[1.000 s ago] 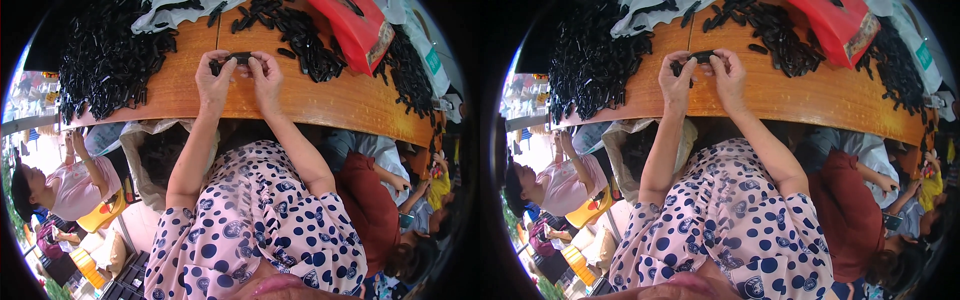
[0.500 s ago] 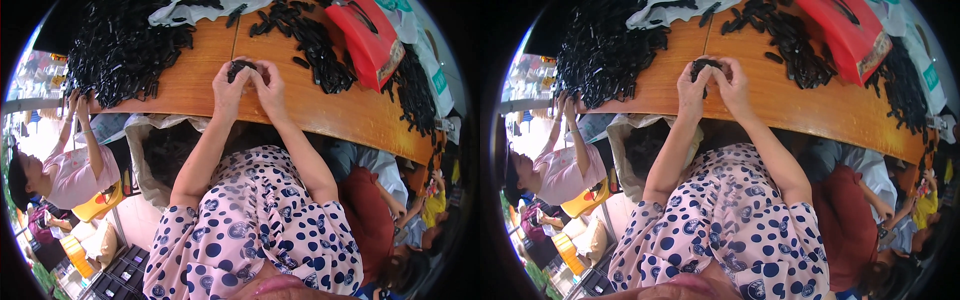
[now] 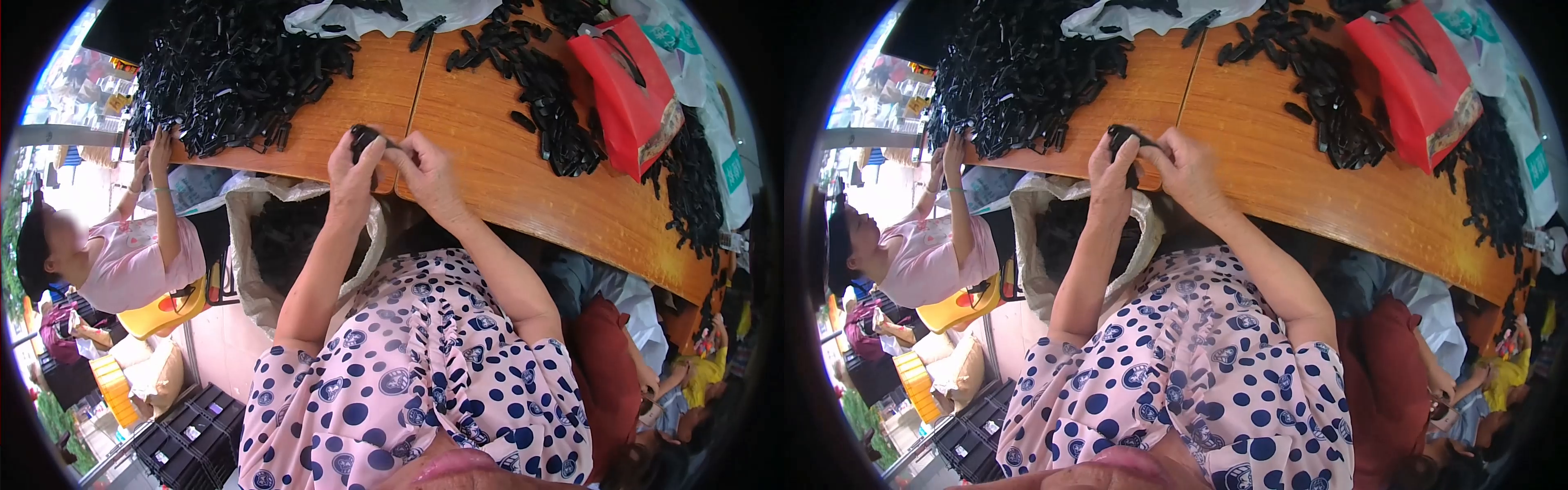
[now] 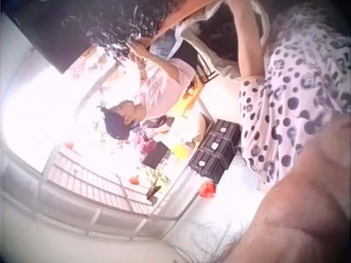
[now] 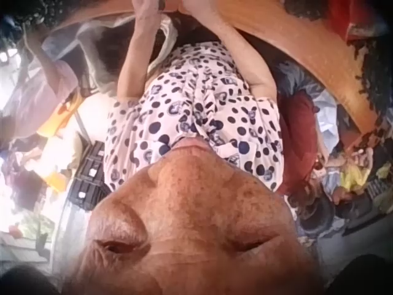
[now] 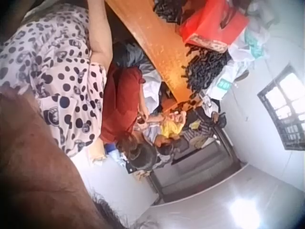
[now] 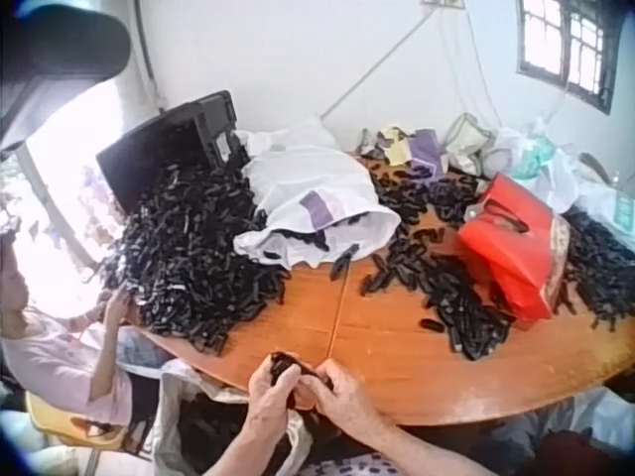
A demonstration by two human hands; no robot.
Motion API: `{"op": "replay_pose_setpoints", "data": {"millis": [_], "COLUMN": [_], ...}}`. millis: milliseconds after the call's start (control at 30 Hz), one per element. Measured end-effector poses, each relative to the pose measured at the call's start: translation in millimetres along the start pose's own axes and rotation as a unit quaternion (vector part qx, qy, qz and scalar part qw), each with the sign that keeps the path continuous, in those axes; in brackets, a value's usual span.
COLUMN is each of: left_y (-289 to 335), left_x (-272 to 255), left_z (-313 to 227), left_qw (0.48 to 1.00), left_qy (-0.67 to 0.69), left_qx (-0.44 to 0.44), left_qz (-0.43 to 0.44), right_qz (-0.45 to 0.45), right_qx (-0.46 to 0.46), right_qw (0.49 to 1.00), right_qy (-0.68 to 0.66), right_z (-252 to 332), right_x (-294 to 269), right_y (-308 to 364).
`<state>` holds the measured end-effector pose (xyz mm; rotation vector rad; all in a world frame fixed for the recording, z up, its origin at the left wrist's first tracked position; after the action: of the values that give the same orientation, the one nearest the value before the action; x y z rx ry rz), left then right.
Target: The person sorts and inspects small black plastic components by hand on a fabrication floor table.
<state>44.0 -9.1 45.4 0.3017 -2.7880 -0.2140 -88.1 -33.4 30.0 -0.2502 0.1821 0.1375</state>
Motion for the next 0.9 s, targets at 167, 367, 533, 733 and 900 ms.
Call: {"op": "replay_pose_setpoints", "data": {"millis": [167,367,533,733,900], "left_y": [27,23,-88,-269,-326], "left_x": [-79,-132,-52,-1,-2], "left_z": [-23,-71,-88,-48,-39], "left_qw": [0.962,0.727,0.750,0.660,0.559], "left_qy": [-0.271,-0.683,-0.603,-0.654,-0.781], "left_qx": [-0.008,0.068,0.264,0.364,0.261], "left_qz": [-0.032,0.002,0.073,0.071,0.098], "right_qz": [0.132,0.138,0.104,0.102,0.099], "right_qx": [-0.182,-0.269,-0.257,-0.238,-0.213], "right_qw": [0.965,0.878,0.870,0.878,0.898], "right_qy": [0.133,0.371,0.409,0.403,0.373], "right_z": [4,-42,-53,-51,-48], "right_x": [-27,-99,-93,-92,-94], "right_y": [-13,-46,-48,-47,-49]}}
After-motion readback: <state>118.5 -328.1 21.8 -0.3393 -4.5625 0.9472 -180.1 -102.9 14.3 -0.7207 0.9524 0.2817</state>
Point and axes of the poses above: each hand's wrist, its own y-axis away from the middle knuckle, its own x-axis out of the palm, z = x × y, the point moved 4 cm from there along -y, towards the middle knuckle, and after that the axes turned 4 degrees about -x, right-handed, at the moved point
